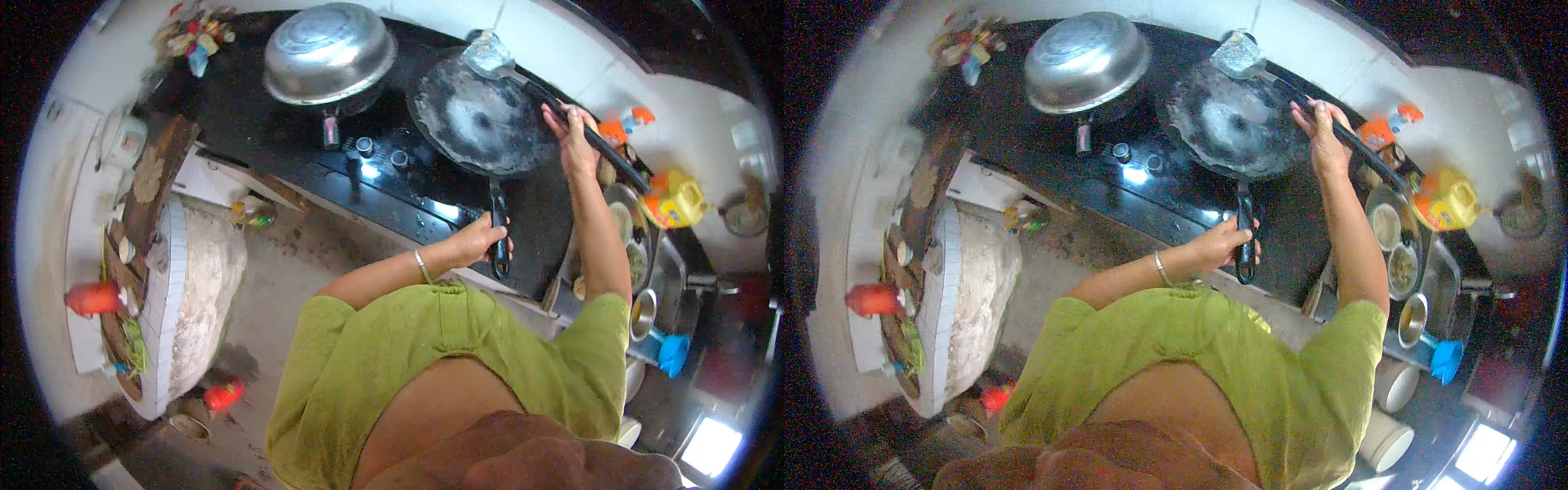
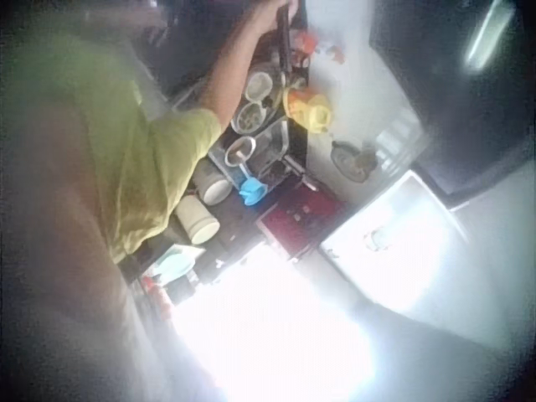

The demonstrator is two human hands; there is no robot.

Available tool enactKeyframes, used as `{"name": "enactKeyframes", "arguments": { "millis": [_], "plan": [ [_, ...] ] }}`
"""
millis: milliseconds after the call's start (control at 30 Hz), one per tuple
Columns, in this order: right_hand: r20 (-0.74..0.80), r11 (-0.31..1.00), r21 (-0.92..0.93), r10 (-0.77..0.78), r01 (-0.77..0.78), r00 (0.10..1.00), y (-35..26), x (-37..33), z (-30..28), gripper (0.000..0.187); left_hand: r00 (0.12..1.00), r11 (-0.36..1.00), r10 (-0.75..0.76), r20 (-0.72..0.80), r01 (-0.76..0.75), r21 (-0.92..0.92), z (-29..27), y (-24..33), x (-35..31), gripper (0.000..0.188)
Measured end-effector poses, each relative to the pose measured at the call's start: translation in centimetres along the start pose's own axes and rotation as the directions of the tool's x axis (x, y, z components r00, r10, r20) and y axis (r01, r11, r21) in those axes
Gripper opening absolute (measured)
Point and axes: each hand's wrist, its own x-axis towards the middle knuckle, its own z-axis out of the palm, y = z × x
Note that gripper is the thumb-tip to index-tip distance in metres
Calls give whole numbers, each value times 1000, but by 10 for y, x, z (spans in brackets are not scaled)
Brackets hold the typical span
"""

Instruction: The person stirs a white, dough-like mixture in a frying pan on a gas stove using a spatula. They continuously mix the contents to prevent sticking and ensure even cooking. Finally, they transfer the cooked mixture from the pan onto a wooden cutting board.

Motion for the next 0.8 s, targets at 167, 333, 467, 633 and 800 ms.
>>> {"name": "enactKeyframes", "arguments": {
  "millis": [167, 333, 467, 633, 800],
  "plan": [
    [251, 990, -35, -126, 139, 960, -26, -16, 44, 18, 1000, 997, 30, -3, -30, 70, -5, -2, -13, 33],
    [535, 919, -143, -241, 368, 810, -41, -45, 117, 11, 993, 974, 95, -65, -79, 210, -35, 2, -59, 42],
    [724, 763, -254, -258, 594, 640, -49, -67, 190, 7, 966, 895, 259, -26, -230, 383, -72, 14, -116, 32],
    [906, 670, -163, -190, 724, 379, -38, -99, 303, 11, 862, 792, 494, -114, -392, 468, -132, 28, -217, 27],
    [930, 509, 62, -342, 858, 136, 22, -128, 442, 18, 730, 704, 642, -234, -439, 559, -194, 45, -338, 27]
  ]
}}
